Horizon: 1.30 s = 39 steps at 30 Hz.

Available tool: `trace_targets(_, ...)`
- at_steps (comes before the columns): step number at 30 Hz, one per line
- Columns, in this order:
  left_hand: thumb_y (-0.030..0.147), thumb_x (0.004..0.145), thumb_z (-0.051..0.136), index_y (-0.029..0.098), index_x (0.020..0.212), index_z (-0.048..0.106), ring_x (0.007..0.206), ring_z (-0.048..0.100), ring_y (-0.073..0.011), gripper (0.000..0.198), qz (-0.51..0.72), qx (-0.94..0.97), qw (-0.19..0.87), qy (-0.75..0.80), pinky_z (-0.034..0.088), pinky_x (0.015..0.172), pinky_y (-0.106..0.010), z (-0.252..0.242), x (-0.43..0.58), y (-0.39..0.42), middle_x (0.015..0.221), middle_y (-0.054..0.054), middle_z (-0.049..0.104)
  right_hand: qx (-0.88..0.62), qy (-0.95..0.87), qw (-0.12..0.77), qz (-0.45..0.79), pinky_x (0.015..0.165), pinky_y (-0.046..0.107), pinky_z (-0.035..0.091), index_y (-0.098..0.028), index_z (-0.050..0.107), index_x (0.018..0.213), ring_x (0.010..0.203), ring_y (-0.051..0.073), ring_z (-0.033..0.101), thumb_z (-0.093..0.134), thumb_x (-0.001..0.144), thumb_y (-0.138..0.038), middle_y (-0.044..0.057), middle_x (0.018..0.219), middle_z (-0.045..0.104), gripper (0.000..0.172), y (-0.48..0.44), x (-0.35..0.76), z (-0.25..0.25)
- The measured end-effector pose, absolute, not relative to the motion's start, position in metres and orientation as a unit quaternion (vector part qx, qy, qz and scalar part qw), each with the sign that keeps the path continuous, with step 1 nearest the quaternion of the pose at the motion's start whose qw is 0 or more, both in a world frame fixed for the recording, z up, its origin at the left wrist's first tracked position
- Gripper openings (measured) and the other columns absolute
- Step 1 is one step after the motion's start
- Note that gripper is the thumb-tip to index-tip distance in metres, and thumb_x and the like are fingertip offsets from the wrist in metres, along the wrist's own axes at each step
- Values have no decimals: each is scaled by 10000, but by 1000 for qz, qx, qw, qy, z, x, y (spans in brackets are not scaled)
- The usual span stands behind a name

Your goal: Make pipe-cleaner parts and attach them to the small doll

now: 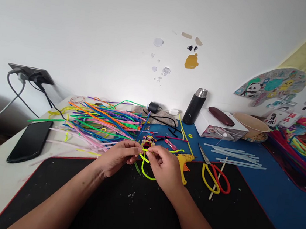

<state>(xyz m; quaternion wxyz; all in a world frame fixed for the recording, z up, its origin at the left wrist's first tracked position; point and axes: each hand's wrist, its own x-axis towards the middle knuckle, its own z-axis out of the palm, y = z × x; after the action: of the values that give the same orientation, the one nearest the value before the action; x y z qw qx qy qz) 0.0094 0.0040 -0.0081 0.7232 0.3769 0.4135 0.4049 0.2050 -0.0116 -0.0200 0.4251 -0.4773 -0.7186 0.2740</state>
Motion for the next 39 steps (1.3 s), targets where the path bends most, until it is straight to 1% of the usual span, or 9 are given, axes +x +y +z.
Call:
trace_targets(4,329,659,913,135,711,717,524,371,-77,281,413,346,732,417,218,524,-239,-11,12,4,573,30,513,-468,-740,419,239,582,303,411,-264,748,922,633,186,628,611,1019,-311,44,839,765,174,-11,205,-20)
trace_targets(9,303,625,936,134,725,710,524,381,-70,300,420,302,745,421,231,513,-222,-10,15,2,584,38,505,-470,-757,402,212,613,310,416,-257,763,916,632,190,635,605,1023,-297,48,828,767,195,-11,205,-19)
trace_targets(13,317,652,922,139,696,696,513,390,-74,291,402,328,747,415,242,507,-229,-6,13,2,588,28,524,-468,-759,401,213,621,306,428,-264,764,931,654,196,652,593,1034,-292,44,844,774,201,-12,205,-20)
trace_targets(18,346,681,908,128,721,720,532,438,-84,290,378,351,753,408,269,518,-238,-3,9,3,645,3,572,-468,-764,392,208,618,301,433,-268,769,937,675,195,663,588,1034,-291,42,857,778,206,-12,206,-20)
trace_targets(26,284,658,905,127,730,714,523,402,-69,258,391,309,767,403,242,518,-229,-11,9,4,616,31,514,-461,-767,395,208,620,306,439,-260,765,946,671,195,666,602,1031,-282,44,862,780,185,-12,205,-20)
trace_targets(29,282,640,927,129,736,717,522,370,-63,276,398,277,779,398,222,509,-224,-13,12,4,597,46,473,-461,-767,395,208,614,306,432,-259,766,950,653,193,659,610,1028,-283,44,858,785,176,-13,205,-21)
trace_targets(32,284,617,950,126,730,723,529,354,-58,299,412,264,778,395,211,507,-221,-14,14,3,608,48,466,-467,-763,394,213,614,308,429,-264,768,965,631,188,654,612,1025,-281,41,866,798,168,-14,204,-23)
trace_targets(36,306,628,953,116,730,751,532,354,-62,296,421,300,753,407,219,511,-223,-13,14,4,586,41,473,-477,-755,394,217,594,302,421,-254,769,972,594,179,642,626,1010,-280,36,811,784,150,-14,204,-23)
trace_targets(39,351,626,971,116,706,749,539,390,-66,333,417,316,746,412,247,514,-217,-10,12,4,599,23,519,-482,-751,394,220,569,291,415,-246,766,971,568,171,631,625,1010,-292,25,747,756,154,-14,204,-20)
